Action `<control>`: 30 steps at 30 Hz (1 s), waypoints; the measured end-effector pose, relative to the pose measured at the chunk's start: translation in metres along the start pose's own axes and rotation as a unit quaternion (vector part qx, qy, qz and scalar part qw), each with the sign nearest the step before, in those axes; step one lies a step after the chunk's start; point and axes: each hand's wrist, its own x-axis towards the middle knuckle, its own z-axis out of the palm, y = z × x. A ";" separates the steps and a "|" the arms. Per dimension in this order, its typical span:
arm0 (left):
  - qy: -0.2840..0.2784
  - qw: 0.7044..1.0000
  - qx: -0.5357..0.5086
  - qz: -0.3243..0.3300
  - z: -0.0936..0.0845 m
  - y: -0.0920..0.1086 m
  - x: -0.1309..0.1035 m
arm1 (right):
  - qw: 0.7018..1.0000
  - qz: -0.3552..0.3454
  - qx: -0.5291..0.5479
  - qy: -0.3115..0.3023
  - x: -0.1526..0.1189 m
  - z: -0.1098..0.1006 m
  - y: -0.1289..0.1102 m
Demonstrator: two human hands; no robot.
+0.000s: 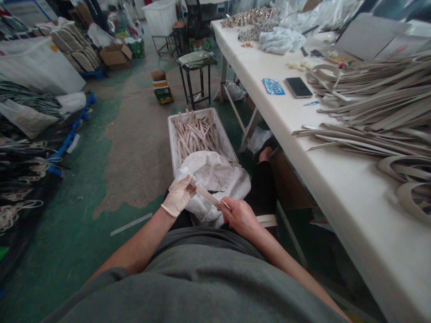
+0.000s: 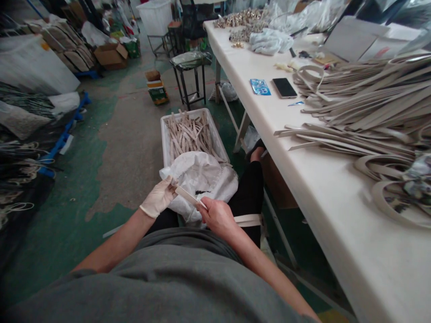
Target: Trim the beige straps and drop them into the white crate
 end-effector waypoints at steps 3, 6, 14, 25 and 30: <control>0.000 1.000 -0.003 0.006 0.000 -0.003 -0.001 | 0.998 -0.003 -0.062 0.013 0.003 -0.001 -0.008; -0.005 1.000 0.008 0.008 -0.001 -0.007 -0.003 | 0.994 0.010 -0.106 0.025 0.011 0.002 -0.011; -0.038 0.998 0.058 0.010 -0.008 -0.009 -0.015 | 0.999 -0.023 0.003 -0.027 0.035 0.004 -0.028; -0.009 0.994 0.034 0.105 -0.051 0.021 -0.045 | 0.983 -0.140 0.056 -0.108 0.054 0.029 -0.057; 0.079 0.994 -0.025 0.068 -0.070 -0.004 -0.047 | 0.981 -0.101 -0.018 -0.165 0.053 0.030 -0.049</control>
